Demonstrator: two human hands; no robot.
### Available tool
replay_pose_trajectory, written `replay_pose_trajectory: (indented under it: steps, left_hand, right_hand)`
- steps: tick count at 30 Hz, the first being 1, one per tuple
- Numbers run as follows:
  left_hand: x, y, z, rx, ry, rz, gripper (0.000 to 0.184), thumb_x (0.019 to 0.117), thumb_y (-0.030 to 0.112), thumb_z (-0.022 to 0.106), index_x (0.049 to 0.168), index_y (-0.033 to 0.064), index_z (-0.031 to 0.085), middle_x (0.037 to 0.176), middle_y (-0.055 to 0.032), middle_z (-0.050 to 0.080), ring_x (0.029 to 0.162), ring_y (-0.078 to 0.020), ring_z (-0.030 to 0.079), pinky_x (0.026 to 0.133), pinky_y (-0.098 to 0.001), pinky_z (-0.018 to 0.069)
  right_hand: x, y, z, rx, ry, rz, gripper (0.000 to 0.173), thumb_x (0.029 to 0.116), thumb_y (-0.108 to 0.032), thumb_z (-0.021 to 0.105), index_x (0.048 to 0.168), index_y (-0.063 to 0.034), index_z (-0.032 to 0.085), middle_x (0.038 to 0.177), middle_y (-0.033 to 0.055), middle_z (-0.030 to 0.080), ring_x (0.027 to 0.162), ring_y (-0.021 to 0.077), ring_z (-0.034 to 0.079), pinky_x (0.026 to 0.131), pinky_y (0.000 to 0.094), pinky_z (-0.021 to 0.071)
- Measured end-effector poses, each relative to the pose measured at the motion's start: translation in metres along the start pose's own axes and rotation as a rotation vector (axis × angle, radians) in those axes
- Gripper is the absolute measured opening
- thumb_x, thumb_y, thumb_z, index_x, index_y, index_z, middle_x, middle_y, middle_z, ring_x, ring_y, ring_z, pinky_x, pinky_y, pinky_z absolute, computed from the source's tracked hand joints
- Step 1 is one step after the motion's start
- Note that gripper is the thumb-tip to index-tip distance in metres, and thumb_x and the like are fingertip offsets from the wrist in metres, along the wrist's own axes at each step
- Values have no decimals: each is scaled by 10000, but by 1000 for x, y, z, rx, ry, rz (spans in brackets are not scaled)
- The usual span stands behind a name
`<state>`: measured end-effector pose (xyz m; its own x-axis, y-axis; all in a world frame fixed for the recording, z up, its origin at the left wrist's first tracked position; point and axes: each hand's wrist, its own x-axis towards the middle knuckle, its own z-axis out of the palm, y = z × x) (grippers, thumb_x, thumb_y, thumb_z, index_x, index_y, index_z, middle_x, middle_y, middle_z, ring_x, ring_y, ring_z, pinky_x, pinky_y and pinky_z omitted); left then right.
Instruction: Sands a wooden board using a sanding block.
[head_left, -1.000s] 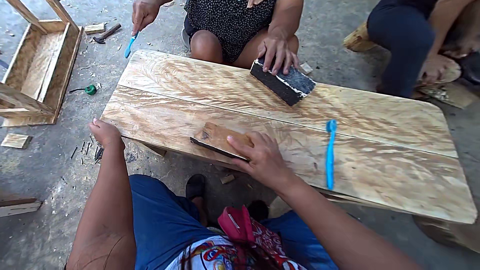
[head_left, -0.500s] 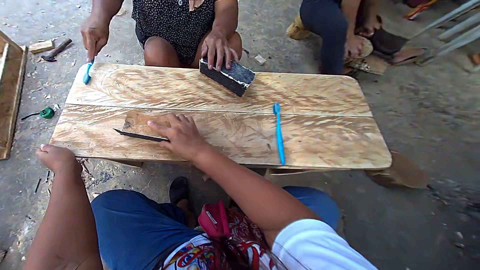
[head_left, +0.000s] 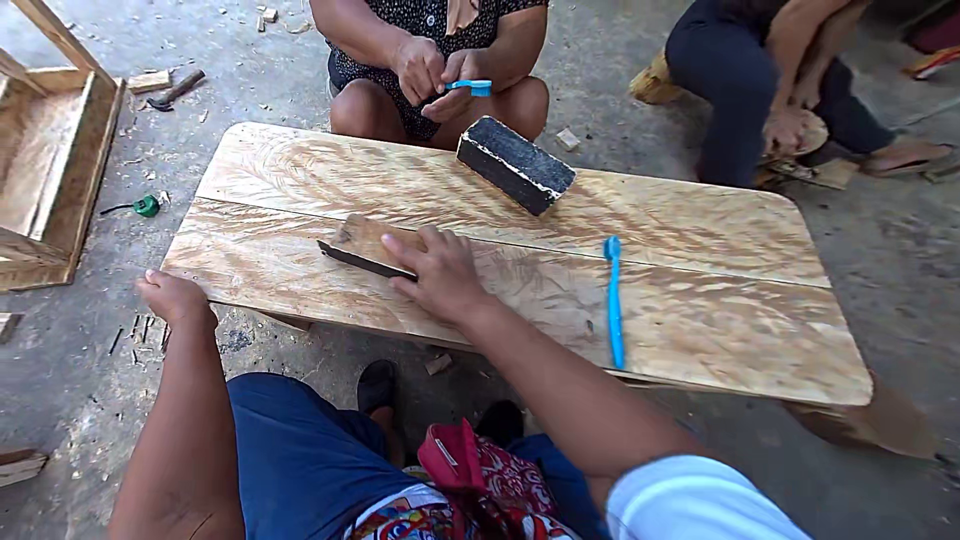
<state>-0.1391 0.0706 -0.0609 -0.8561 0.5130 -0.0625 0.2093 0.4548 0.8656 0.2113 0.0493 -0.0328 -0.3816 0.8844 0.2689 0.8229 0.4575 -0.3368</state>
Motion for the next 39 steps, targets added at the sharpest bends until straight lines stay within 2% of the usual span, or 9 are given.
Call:
replay_pose_trajectory:
  steps: [3, 6, 11, 16, 22, 26, 28, 34, 39]
  left_hand:
    - [2, 1, 0, 21, -14, -2, 529, 1128, 277, 179, 1470, -55, 408, 1478, -265, 484, 1386, -313, 474, 1142, -477, 366]
    - [-1, 4, -5, 21, -24, -6, 520, 1130, 261, 192, 1486, -63, 389, 1496, -276, 470, 1413, -326, 457, 1161, -482, 354]
    - [-3, 2, -5, 4, -20, -6, 526, 1129, 278, 201, 1481, -66, 386, 1475, -290, 479, 1391, -344, 469, 1148, -503, 359]
    - [1, -6, 1, -111, -17, 3, 518, 1130, 277, 196, 1463, -71, 386, 1440, -292, 490, 1339, -338, 502, 1115, -510, 391]
    - [5, -10, 6, -113, -5, -5, 501, 1130, 287, 192, 1405, -61, 425, 1367, -292, 535, 1277, -369, 543, 1051, -561, 429]
    - [9, -11, 6, -62, -9, -15, 503, 1129, 298, 207, 1398, -47, 455, 1361, -295, 555, 1286, -388, 549, 1048, -584, 431]
    - [9, -10, 4, -59, -26, -12, 501, 1130, 288, 206, 1429, -42, 434, 1385, -286, 545, 1305, -378, 538, 1066, -572, 423]
    - [6, -10, 2, -82, -35, -5, 511, 1127, 287, 204, 1451, -50, 410, 1412, -297, 520, 1324, -381, 522, 1080, -571, 413]
    - [3, -6, 3, -110, -17, -1, 495, 1135, 275, 198, 1411, -64, 428, 1360, -301, 541, 1291, -374, 536, 1071, -552, 416]
  right_hand:
    - [62, -52, 18, 39, -167, 31, 589, 933, -415, 738, 1489, -335, 562, 1329, 207, 608, 1216, 408, 565, 957, 600, 439]
    - [78, -64, 16, 61, -254, 22, 574, 981, -376, 687, 1527, -345, 511, 1450, 207, 550, 1319, 409, 512, 1008, 593, 410]
    - [3, -4, -3, 48, -5, 1, 550, 906, -339, 779, 1433, -290, 629, 1192, 210, 649, 1096, 414, 618, 877, 605, 486]
    - [-59, 42, -17, -10, 175, 71, 491, 918, -426, 714, 1358, -207, 700, 1179, 264, 664, 1033, 471, 637, 834, 666, 465]
    - [34, -21, 23, 36, 130, -6, 521, 855, -320, 809, 1352, -207, 703, 1120, 243, 668, 1022, 448, 629, 832, 626, 475]
    - [104, -83, 46, 52, -102, 14, 563, 928, -346, 744, 1468, -305, 593, 1343, 250, 610, 1235, 443, 565, 992, 638, 415]
    - [112, -91, 45, 61, -153, 5, 568, 949, -342, 724, 1493, -313, 563, 1350, 252, 593, 1228, 435, 559, 988, 622, 410]
    - [24, -21, 15, 55, 12, -69, 560, 896, -343, 789, 1431, -290, 631, 1164, 213, 648, 1071, 415, 620, 866, 604, 485]
    - [-45, 32, -11, 22, 126, 20, 489, 927, -457, 673, 1341, -201, 713, 1161, 284, 660, 1051, 497, 628, 835, 692, 461]
